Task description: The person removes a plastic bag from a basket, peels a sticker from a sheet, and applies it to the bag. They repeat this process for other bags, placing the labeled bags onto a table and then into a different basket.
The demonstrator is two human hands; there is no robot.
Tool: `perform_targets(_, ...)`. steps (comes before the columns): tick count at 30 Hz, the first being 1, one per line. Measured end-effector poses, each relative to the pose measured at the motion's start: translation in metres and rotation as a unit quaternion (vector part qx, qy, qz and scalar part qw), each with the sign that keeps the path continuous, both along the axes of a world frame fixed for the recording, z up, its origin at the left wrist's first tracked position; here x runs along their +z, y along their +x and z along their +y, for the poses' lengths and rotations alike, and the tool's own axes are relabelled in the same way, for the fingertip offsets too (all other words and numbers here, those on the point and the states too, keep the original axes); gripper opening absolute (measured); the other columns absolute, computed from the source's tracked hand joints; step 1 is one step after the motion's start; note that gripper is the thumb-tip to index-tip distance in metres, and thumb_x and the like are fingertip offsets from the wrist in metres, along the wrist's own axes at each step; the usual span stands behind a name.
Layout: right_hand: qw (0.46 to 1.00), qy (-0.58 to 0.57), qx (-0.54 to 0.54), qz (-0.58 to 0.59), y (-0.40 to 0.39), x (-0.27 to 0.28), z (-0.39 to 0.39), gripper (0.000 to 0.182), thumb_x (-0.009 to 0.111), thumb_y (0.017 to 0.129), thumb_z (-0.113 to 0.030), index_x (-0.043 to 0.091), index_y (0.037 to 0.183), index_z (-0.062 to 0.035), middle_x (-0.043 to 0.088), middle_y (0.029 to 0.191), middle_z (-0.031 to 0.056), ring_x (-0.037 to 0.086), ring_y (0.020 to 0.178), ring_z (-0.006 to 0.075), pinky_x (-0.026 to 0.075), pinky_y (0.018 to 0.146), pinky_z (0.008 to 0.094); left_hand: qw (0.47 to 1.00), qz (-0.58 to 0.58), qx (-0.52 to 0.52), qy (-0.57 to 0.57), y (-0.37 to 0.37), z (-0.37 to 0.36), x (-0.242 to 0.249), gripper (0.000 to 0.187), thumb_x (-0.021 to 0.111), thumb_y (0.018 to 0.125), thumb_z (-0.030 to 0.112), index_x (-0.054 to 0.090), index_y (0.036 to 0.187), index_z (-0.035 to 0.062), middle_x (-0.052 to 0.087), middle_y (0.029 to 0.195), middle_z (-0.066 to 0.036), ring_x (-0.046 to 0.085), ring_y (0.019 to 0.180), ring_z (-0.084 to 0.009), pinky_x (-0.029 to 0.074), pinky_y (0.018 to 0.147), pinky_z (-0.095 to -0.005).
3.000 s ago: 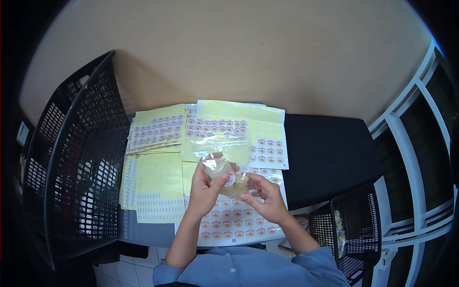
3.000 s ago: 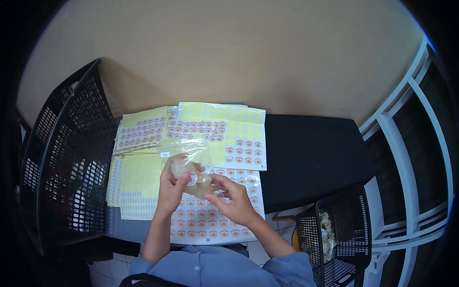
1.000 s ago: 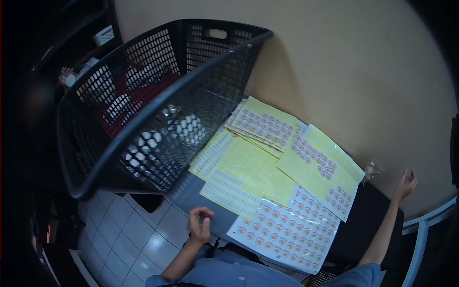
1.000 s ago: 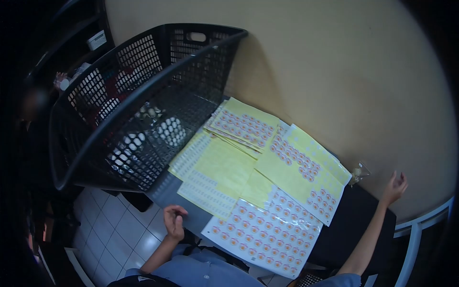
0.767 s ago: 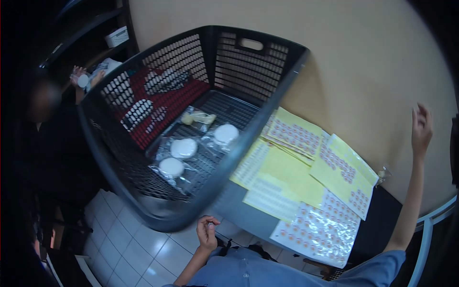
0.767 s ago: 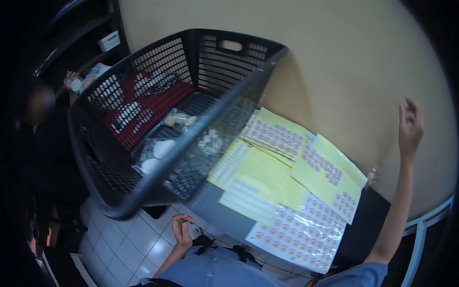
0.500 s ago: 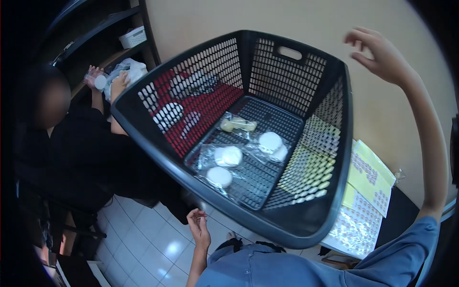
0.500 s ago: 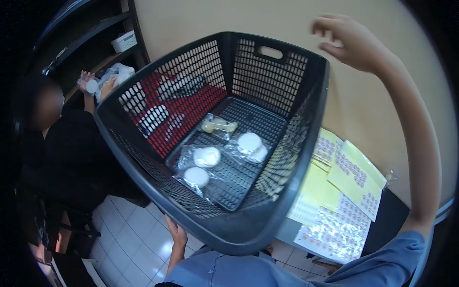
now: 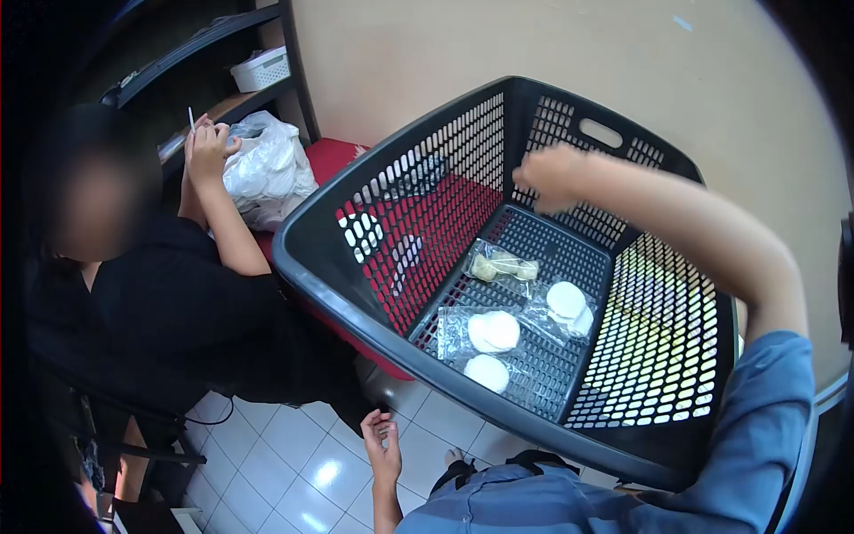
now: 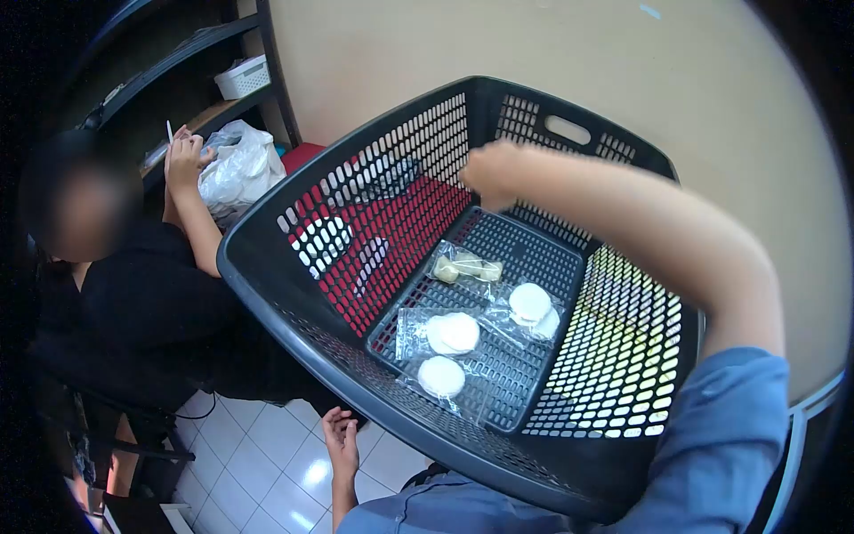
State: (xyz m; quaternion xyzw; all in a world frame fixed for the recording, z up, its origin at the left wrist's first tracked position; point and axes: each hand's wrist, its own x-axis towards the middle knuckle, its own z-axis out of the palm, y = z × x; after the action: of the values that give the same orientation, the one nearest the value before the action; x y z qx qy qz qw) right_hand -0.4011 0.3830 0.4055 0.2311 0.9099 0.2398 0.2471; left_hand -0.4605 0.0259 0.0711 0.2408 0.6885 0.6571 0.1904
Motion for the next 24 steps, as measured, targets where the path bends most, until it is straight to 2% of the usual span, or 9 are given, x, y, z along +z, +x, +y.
perform_targets(3,0.998,-0.066,0.002,0.024,0.012,-0.073,0.021,0.054,0.064,0.069,-0.036,0.047,0.110,-0.0051,0.054,0.102,0.0150,0.055,0.094,0.0282,0.046,0.078,0.0385,0.999,-0.017,-0.018,-0.042,-0.007,-0.001,0.001,0.037,0.052,0.080,0.008,0.037,0.114,0.0031,0.049,0.101,-0.009,0.050,0.084,-0.0142,0.040,0.072,-0.0266)
perform_targets(5,0.993,-0.104,-0.047,0.037,0.021,-0.111,0.029,0.070,0.064,0.067,-0.041,0.037,0.119,-0.0032,0.047,0.112,0.0153,0.050,0.102,0.0281,0.043,0.082,0.0388,0.998,-0.021,-0.019,-0.060,-0.013,-0.005,0.003,0.038,0.052,0.080,0.008,0.037,0.114,0.0032,0.050,0.102,-0.010,0.051,0.085,-0.0145,0.041,0.071,-0.0267)
perform_targets(7,0.983,-0.132,-0.061,0.114,0.037,-0.151,0.039,0.083,0.065,0.064,-0.046,0.029,0.124,-0.0013,0.041,0.118,0.0167,0.045,0.107,0.0282,0.040,0.085,0.0389,0.996,-0.024,-0.021,-0.078,-0.015,0.001,0.013,0.039,0.053,0.079,0.008,0.037,0.114,0.0033,0.050,0.102,-0.010,0.051,0.085,-0.0148,0.041,0.071,-0.0267)
perform_targets(11,0.963,-0.170,-0.095,0.185,0.045,-0.191,0.053,0.095,0.066,0.060,-0.052,0.023,0.126,0.0009,0.040,0.118,0.0176,0.042,0.110,0.0292,0.039,0.087,0.0385,0.994,-0.036,-0.040,-0.096,-0.016,0.003,0.021,0.038,0.053,0.079,0.008,0.037,0.113,0.0035,0.050,0.102,-0.010,0.053,0.085,-0.0162,0.042,0.071,-0.0273)
perform_targets(13,0.947,-0.207,-0.090,0.227,0.043,-0.203,0.052,0.101,0.069,0.057,-0.051,0.020,0.127,0.0022,0.040,0.118,0.0190,0.042,0.110,0.0304,0.039,0.087,0.0394,0.988,0.036,-0.074,-0.133,-0.017,0.005,0.021,0.037,0.054,0.079,0.008,0.038,0.112,0.0033,0.051,0.101,-0.012,0.053,0.086,-0.0186,0.044,0.071,-0.0294)
perform_targets(15,0.945,-0.217,-0.093,0.226,0.036,-0.206,0.046,0.104,0.072,0.055,-0.046,0.017,0.128,0.0029,0.040,0.119,0.0196,0.042,0.110,0.0308,0.039,0.088,0.0395,0.986,0.031,-0.082,-0.139,-0.017,0.007,0.011,0.037,0.054,0.078,0.008,0.038,0.111,0.0030,0.051,0.100,-0.012,0.054,0.086,-0.0197,0.044,0.070,-0.0305)
perform_targets(18,0.936,-0.229,-0.119,0.239,0.027,-0.206,0.039,0.099,0.072,0.058,-0.031,0.013,0.129,0.0030,0.039,0.118,0.0206,0.042,0.109,0.0311,0.039,0.090,0.0378,0.984,0.042,-0.099,-0.143,-0.012,0.010,0.012,0.037,0.055,0.078,0.010,0.038,0.109,0.0022,0.051,0.099,-0.013,0.054,0.086,-0.0216,0.045,0.070,-0.0325)
perform_targets(22,0.922,-0.248,-0.102,0.280,0.029,-0.210,0.046,0.095,0.070,0.061,-0.026,0.011,0.130,0.0030,0.039,0.119,0.0217,0.042,0.110,0.0319,0.038,0.091,0.0363,0.978,0.032,-0.126,-0.165,-0.009,0.014,0.008,0.037,0.056,0.077,0.011,0.038,0.109,0.0019,0.053,0.097,-0.013,0.054,0.087,-0.0218,0.045,0.072,-0.0334)
perform_targets(24,0.903,-0.293,-0.049,0.310,0.035,-0.201,0.048,0.094,0.069,0.063,-0.023,0.008,0.130,0.0045,0.038,0.119,0.0231,0.042,0.110,0.0320,0.037,0.092,0.0343,0.980,0.026,-0.129,-0.151,-0.008,0.015,0.012,0.037,0.056,0.077,0.011,0.039,0.109,0.0020,0.053,0.096,-0.013,0.054,0.088,-0.0214,0.045,0.073,-0.0335)
